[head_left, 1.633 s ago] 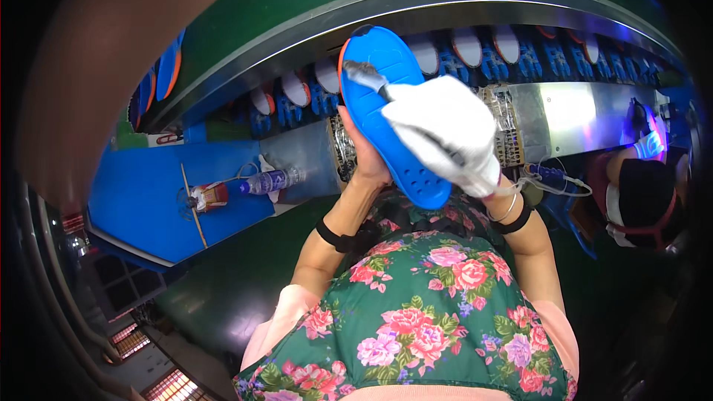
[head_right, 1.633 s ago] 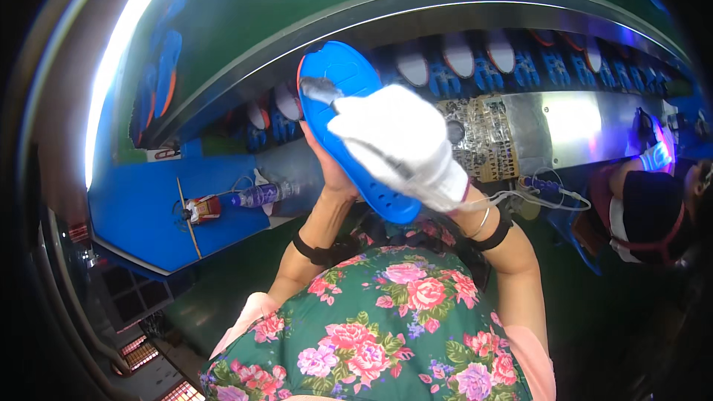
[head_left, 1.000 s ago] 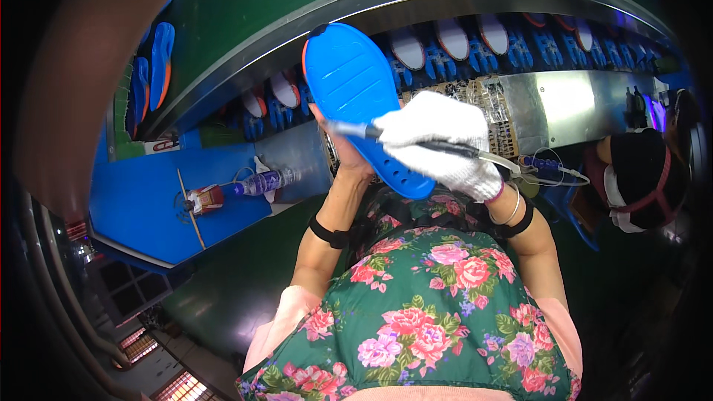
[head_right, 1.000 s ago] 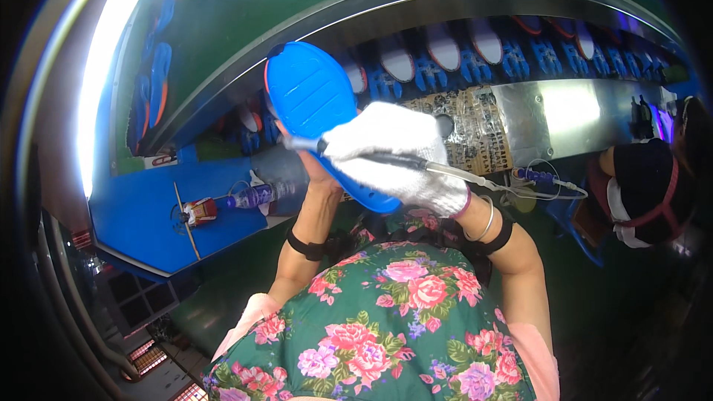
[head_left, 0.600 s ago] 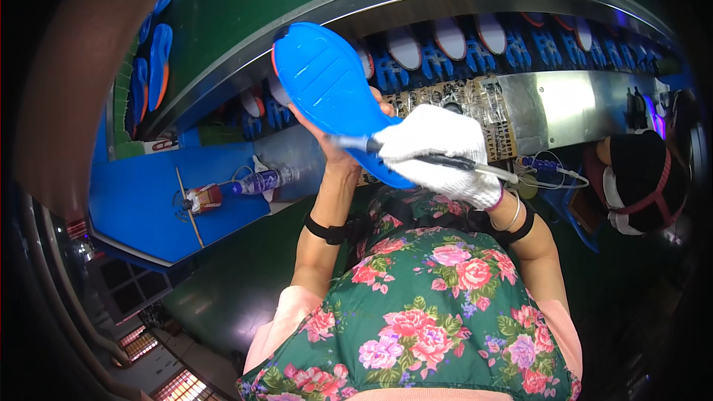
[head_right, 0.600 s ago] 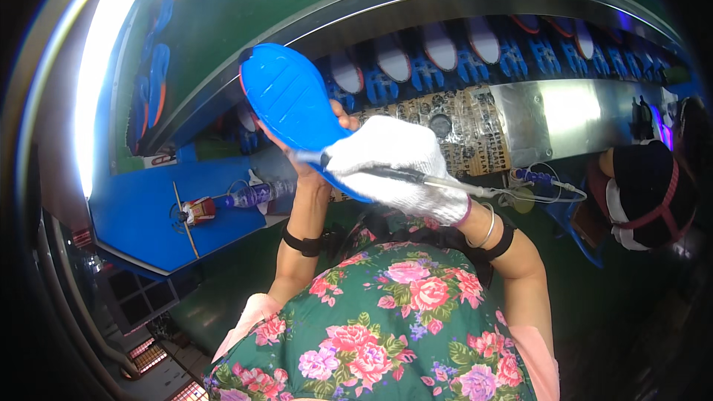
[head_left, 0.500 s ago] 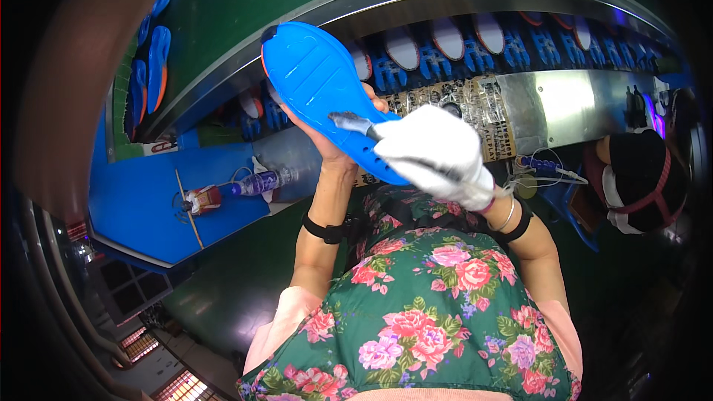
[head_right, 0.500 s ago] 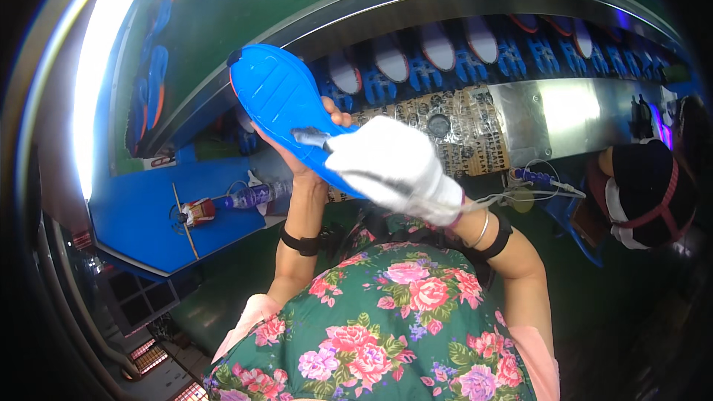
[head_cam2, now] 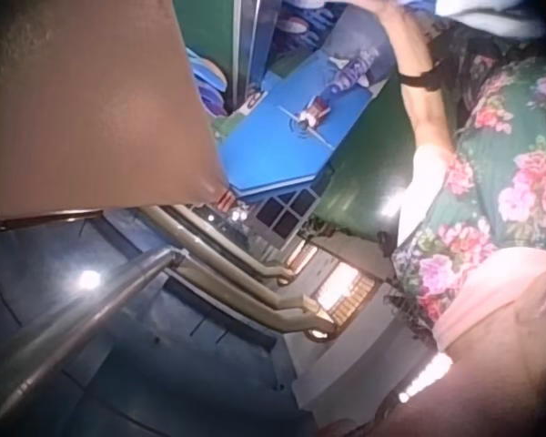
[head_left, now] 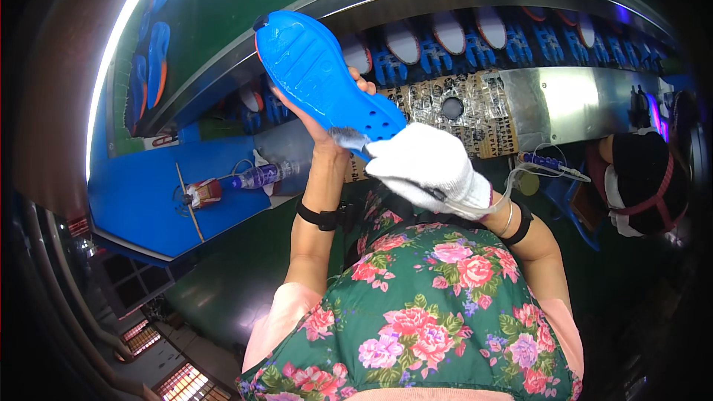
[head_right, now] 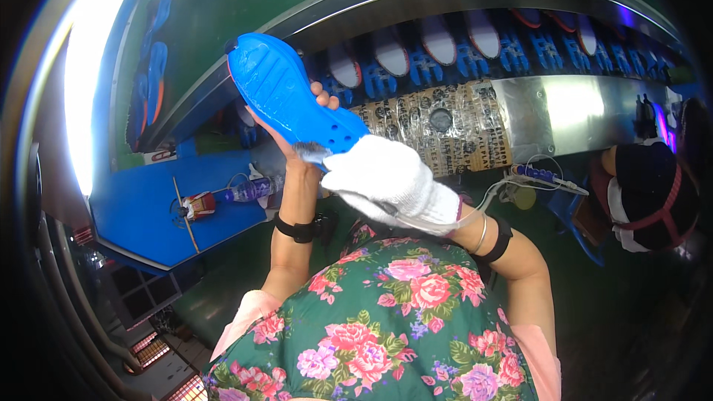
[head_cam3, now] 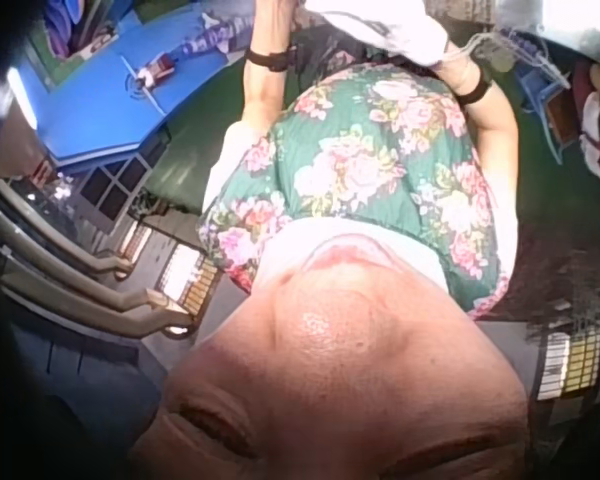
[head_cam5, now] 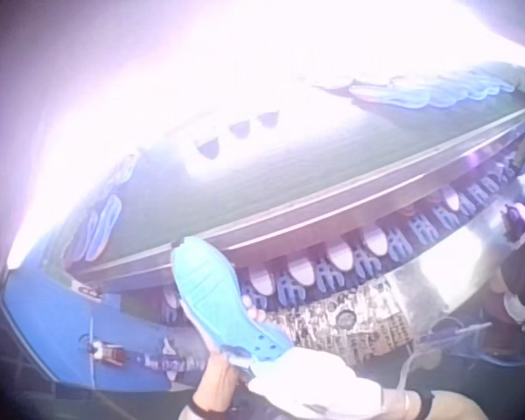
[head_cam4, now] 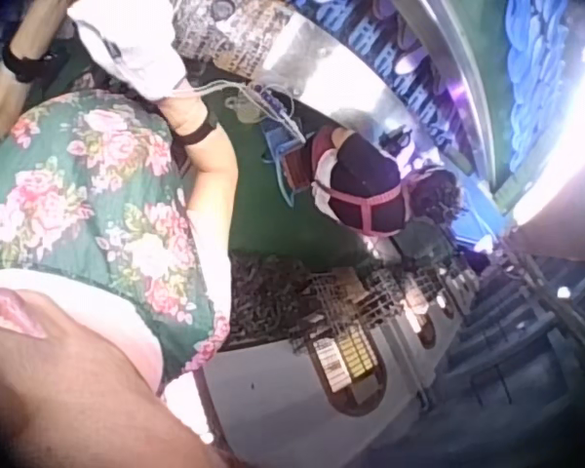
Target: Applying glue to the bottom of blue shoe soles using a brush at a manufacturing station.
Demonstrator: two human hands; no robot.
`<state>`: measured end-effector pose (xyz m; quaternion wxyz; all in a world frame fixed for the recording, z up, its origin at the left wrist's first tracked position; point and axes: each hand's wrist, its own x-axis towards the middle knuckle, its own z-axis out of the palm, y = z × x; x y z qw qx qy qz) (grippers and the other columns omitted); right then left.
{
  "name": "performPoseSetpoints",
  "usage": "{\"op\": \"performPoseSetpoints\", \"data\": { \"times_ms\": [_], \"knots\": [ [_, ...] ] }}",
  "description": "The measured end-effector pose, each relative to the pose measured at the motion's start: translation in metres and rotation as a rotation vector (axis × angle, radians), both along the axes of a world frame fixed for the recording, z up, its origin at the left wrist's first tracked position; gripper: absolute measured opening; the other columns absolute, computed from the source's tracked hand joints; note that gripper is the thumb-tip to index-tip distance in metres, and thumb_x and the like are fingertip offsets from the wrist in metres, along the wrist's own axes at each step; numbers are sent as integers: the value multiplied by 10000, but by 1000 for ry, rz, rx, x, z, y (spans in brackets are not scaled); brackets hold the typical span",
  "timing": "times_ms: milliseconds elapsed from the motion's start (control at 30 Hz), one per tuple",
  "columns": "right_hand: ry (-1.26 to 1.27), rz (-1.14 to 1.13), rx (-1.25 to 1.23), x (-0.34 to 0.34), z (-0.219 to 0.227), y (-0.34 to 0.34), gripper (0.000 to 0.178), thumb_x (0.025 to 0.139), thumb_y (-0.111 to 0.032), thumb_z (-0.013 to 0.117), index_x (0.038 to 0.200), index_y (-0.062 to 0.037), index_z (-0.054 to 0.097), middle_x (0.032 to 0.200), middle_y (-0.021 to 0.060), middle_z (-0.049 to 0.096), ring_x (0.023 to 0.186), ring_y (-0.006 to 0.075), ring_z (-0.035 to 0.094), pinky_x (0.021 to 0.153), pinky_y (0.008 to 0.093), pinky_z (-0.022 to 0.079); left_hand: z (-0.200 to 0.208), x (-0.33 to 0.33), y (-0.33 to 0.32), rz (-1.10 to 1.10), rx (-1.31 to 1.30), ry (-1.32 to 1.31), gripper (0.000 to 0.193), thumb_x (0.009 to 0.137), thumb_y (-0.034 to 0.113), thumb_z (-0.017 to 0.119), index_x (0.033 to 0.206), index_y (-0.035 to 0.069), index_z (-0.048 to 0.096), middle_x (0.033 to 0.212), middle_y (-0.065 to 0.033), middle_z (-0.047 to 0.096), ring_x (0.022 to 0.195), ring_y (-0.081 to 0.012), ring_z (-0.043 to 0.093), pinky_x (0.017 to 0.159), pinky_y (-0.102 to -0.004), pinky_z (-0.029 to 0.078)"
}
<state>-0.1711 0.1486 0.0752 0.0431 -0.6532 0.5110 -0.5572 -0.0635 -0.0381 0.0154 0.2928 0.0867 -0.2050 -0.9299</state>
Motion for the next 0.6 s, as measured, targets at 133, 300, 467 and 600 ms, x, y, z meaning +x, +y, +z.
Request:
{"op": "performPoseSetpoints", "data": {
  "times_ms": [133,300,467,600],
  "knots": [
    [-357,202,108,-10,6,3,219,776,-56,829,985,-109,789,949,66,780,847,241,743,753,351,581,-2,4,-4,-86,42,91,1088,790,943,447,1419,55,435,1022,-169,630,850,-294,628,806,-461,523],
    [-27,5,44,-15,3,6,229,784,-46,813,1004,-102,782,1013,88,771,867,274,724,747,372,575,13,-4,-1,-164,47,46,1129,788,984,320,1331,15,523,1063,-195,662,808,-340,662,752,-497,559],
    [-207,398,95,-18,-4,10,330,795,-71,793,1110,-157,751,1031,77,739,907,301,702,789,398,580,15,-3,-12,-301,20,-43,1084,812,955,361,1428,67,456,1004,-226,643,762,-340,637,704,-454,526],
    [-47,169,49,-23,-6,9,316,802,-97,793,1110,-146,742,1029,85,732,891,308,693,757,392,577,13,-6,-21,-386,-15,-108,1114,799,968,344,1447,67,444,1023,-245,646,751,-356,644,714,-469,535]
  ]
}}
